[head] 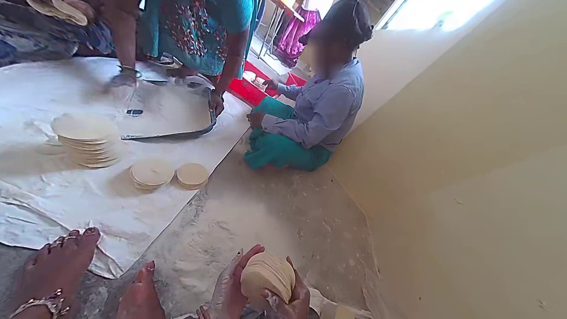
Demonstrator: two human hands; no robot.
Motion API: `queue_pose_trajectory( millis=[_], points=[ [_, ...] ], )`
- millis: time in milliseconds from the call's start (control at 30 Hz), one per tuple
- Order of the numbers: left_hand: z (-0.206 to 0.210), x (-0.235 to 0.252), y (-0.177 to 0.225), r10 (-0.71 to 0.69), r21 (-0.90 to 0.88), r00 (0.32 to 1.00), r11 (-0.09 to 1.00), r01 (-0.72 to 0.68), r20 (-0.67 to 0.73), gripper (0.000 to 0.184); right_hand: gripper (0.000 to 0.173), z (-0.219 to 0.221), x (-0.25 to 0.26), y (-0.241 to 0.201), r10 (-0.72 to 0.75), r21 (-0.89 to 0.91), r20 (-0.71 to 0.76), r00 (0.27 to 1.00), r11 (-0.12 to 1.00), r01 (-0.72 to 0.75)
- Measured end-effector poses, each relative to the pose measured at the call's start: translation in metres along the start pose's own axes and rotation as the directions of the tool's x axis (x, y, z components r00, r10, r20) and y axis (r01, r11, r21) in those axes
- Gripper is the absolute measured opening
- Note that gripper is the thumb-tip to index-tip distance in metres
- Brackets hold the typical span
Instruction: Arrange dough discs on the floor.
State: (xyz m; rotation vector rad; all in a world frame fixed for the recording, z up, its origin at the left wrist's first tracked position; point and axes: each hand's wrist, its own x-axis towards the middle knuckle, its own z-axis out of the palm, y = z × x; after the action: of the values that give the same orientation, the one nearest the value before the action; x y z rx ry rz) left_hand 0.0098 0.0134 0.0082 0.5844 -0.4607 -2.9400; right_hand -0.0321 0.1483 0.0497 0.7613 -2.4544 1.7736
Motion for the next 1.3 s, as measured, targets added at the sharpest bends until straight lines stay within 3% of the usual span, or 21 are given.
queue_pose_trajectory(
  millis=[67,167,300,367,433,533,600,667,733,867,967,1033,1100,1167,1233,1300],
  points=[
    [0.014,-0.008,0.001,-0.031,-0.012,0.998,0.999,0.030,-0.060,0.053,0.084,-0.003,-0.001,-0.001,-0.009,-0.094,0.045,0.999,0.995,0.013],
    [0.006,-0.006,-0.004,-0.045,-0.005,0.997,0.999,0.045,0.058,0.053,0.078,-0.007,0.000,-0.006,0.041,-0.231,0.056,0.998,0.973,-0.027],
    [0.014,-0.010,-0.006,-0.048,-0.063,0.999,0.997,0.047,-0.015,0.054,0.074,-0.007,-0.003,-0.005,-0.057,0.011,-0.016,0.998,0.998,0.057],
    [0.020,-0.014,-0.005,-0.069,-0.078,0.997,0.995,0.066,-0.036,0.050,0.073,-0.009,-0.004,-0.007,-0.014,-0.090,0.042,0.999,0.996,0.018],
    [0.016,-0.012,-0.006,-0.056,-0.049,0.998,0.997,0.055,-0.029,0.048,0.062,-0.011,-0.003,-0.009,0.003,-0.168,0.072,0.997,0.986,0.009],
    [0.006,-0.004,-0.009,-0.007,0.007,0.999,1.000,0.007,0.034,0.052,0.052,-0.014,-0.004,-0.005,-0.057,0.009,0.020,0.998,0.998,0.057],
    [0.006,-0.006,-0.010,-0.052,0.029,0.997,0.998,0.050,0.064,0.054,0.065,-0.017,-0.007,0.000,-0.048,0.076,0.043,0.998,0.996,0.044],
    [0.010,-0.008,-0.008,-0.121,0.027,0.991,0.992,0.120,0.049,0.052,0.088,-0.019,-0.007,0.003,0.004,-0.012,0.105,0.994,1.000,-0.003],
    [0.010,-0.009,-0.008,-0.131,0.060,0.991,0.990,0.130,0.009,0.050,0.080,-0.022,-0.009,0.002,0.076,-0.076,0.134,0.988,0.995,-0.066],
    [0.016,-0.016,-0.012,-0.067,0.109,0.998,0.992,0.069,-0.014,0.050,0.068,-0.024,-0.013,0.004,0.002,0.095,0.045,0.999,0.995,-0.006],
    [0.019,-0.015,-0.015,-0.146,0.007,0.984,0.989,0.147,-0.106,0.047,0.079,-0.027,-0.013,0.001,0.078,-0.075,0.095,0.992,0.995,-0.071],
    [0.013,-0.012,-0.017,-0.149,0.020,0.984,0.988,0.151,-0.099,0.047,0.065,-0.027,-0.012,-0.005,0.127,-0.169,0.098,0.987,0.980,-0.110],
    [0.010,-0.010,-0.017,-0.116,0.051,0.990,0.991,0.120,-0.084,0.047,0.059,-0.026,-0.013,-0.002,0.052,-0.068,0.041,0.998,0.996,-0.049],
    [0.014,-0.014,-0.017,-0.120,0.036,0.987,0.992,0.124,-0.104,0.046,0.071,-0.026,-0.018,0.001,0.027,-0.013,0.021,0.999,1.000,-0.027],
    [0.020,-0.018,-0.017,-0.162,0.017,0.976,0.986,0.166,-0.146,0.043,0.088,-0.025,-0.020,0.003,0.058,-0.174,0.052,0.997,0.984,-0.048],
    [0.013,-0.016,-0.018,-0.182,0.023,0.979,0.983,0.184,-0.095,0.045,0.077,-0.025,-0.021,0.001,0.103,-0.268,0.073,0.992,0.960,-0.080]
  ],
)
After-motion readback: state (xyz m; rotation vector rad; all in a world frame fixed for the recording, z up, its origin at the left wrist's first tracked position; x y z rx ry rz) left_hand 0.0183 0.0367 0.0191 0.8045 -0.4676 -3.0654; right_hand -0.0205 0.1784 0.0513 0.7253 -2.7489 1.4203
